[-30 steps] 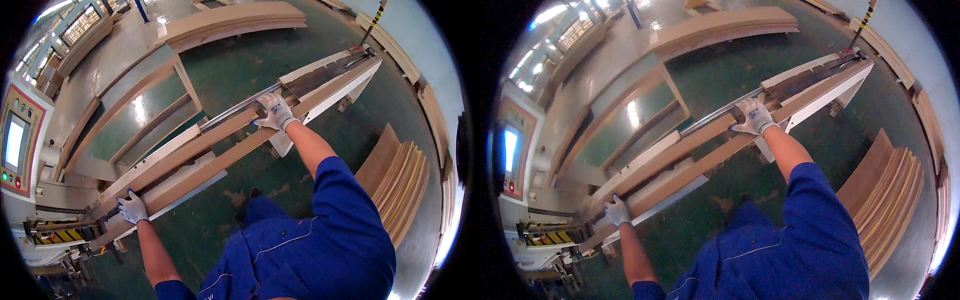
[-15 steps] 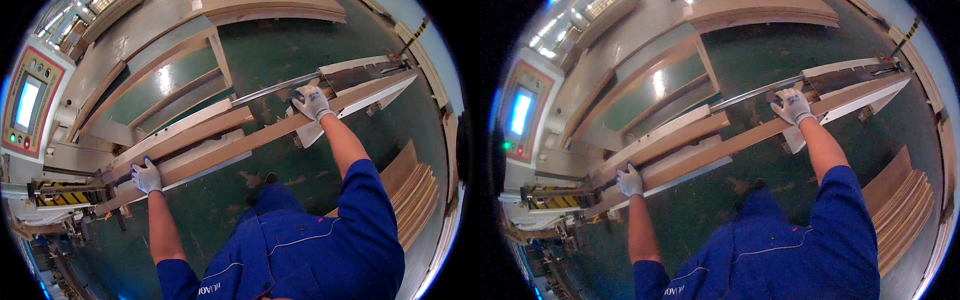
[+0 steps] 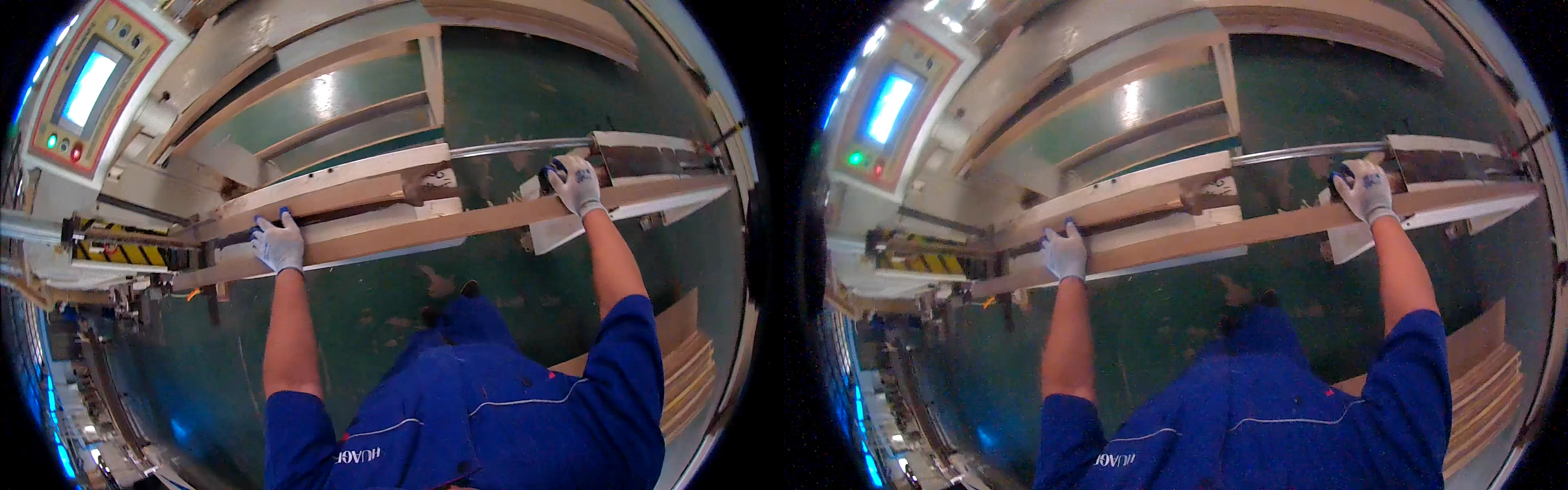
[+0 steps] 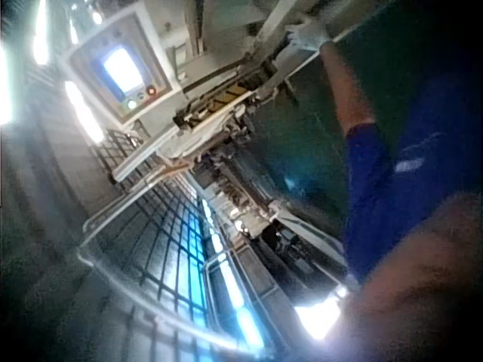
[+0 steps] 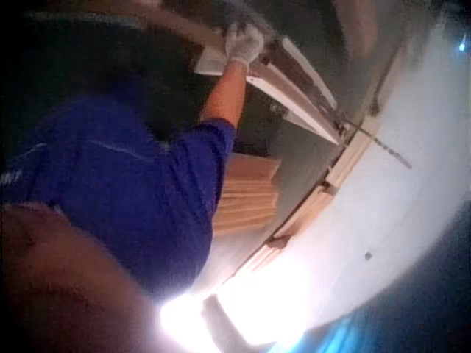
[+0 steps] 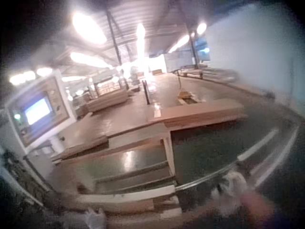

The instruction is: The person picks up wooden planks from a stack and places them into a woodworking machine. They feed the planks through the machine one at a time, then remove the processed pieces and stack them nearby. The person repeats this process throughout the clip.

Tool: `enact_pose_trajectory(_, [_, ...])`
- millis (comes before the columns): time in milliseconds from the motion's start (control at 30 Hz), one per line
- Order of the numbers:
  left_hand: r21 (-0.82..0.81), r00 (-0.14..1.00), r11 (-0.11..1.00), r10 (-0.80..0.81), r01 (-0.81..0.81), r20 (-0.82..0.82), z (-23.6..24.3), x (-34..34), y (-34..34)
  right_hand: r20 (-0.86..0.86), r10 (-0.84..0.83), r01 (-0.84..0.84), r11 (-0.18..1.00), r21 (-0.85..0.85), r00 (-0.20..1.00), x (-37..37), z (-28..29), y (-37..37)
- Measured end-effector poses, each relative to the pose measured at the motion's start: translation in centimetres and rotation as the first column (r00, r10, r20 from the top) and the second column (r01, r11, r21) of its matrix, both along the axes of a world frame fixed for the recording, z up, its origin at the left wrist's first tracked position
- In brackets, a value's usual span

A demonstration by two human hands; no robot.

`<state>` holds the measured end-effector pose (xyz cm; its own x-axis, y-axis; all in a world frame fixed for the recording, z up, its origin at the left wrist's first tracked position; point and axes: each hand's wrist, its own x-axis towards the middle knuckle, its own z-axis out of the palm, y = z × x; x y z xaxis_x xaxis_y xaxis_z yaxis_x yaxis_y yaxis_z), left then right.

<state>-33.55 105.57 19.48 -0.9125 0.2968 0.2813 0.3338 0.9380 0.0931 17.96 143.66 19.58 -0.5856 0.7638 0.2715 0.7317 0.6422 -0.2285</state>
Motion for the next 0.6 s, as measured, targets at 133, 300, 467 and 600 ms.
enact_pose_trajectory(133, [0.072, 1.0, 0.997, -0.002, 0.001, 0.017, 0.8, 0.3, -0.1, -0.143, 0.078, -0.073, 0.997, 0.035, 0.987, 0.0, -0.5, -0.2])
enact_pose_trajectory(300, [0.107, 0.998, 0.994, 0.023, -0.029, 0.056, 0.8, 0.4, 0.5, -0.041, 0.073, -0.067, 0.988, 0.137, 0.996, 2.6, -4.4, 2.3])
enact_pose_trajectory(467, [0.155, 0.986, 0.986, 0.033, -0.059, 0.162, 1.4, 1.4, 0.7, -0.001, 0.067, -0.066, 0.994, 0.086, 0.998, 3.3, -6.0, 3.9])
enact_pose_trajectory(600, [0.167, 0.985, 0.983, 0.049, -0.077, 0.165, 1.3, 1.2, 0.5, 0.004, 0.058, -0.058, 0.996, 0.069, 0.998, 2.8, -5.2, 3.7])
